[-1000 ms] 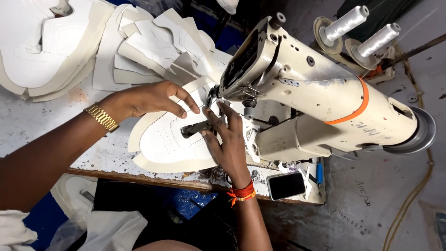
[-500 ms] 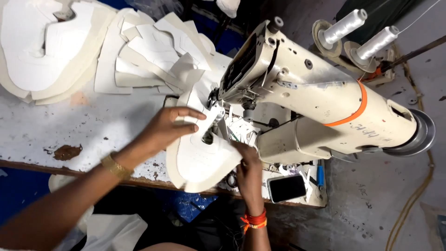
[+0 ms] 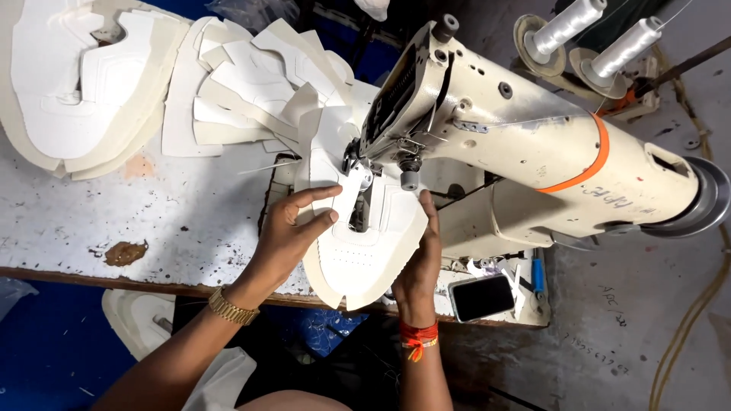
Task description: The person stitches together shoe upper components using an industrial sewing machine.
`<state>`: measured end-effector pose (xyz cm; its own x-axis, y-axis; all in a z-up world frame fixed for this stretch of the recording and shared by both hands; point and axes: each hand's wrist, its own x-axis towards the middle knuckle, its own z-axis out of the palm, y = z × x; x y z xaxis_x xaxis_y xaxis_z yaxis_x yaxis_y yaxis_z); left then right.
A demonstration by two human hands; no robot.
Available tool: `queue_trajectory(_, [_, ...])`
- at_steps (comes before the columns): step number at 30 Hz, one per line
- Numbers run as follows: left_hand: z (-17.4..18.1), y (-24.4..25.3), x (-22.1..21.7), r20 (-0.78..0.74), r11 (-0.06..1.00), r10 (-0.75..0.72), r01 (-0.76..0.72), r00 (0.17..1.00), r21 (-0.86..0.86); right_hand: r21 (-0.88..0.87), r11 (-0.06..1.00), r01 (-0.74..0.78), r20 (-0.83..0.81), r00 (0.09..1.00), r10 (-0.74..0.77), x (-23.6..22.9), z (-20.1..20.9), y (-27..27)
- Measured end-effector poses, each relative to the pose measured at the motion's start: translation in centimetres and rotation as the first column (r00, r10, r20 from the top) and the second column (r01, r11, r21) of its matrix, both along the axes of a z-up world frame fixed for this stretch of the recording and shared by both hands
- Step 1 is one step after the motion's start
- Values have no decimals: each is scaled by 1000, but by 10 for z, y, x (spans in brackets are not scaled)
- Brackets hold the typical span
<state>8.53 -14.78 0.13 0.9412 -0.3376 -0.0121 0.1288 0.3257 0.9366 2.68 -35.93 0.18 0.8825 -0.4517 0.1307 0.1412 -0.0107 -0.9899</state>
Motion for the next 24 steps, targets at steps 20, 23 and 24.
queue_trajectory(20, [4,0,0,18,1000,6,-7,1000,20,220,975,4,-35,999,4,-6,27,34])
queue_trajectory(23, [6,-1,-2,22,999,19,-20,1000,34,161,986,33,-17,999,-31,-7,32,39])
queue_trajectory(24, [6,-2,-2,21,999,21,-22,1000,32,160,987,31,-17,999,-29,-8,32,41])
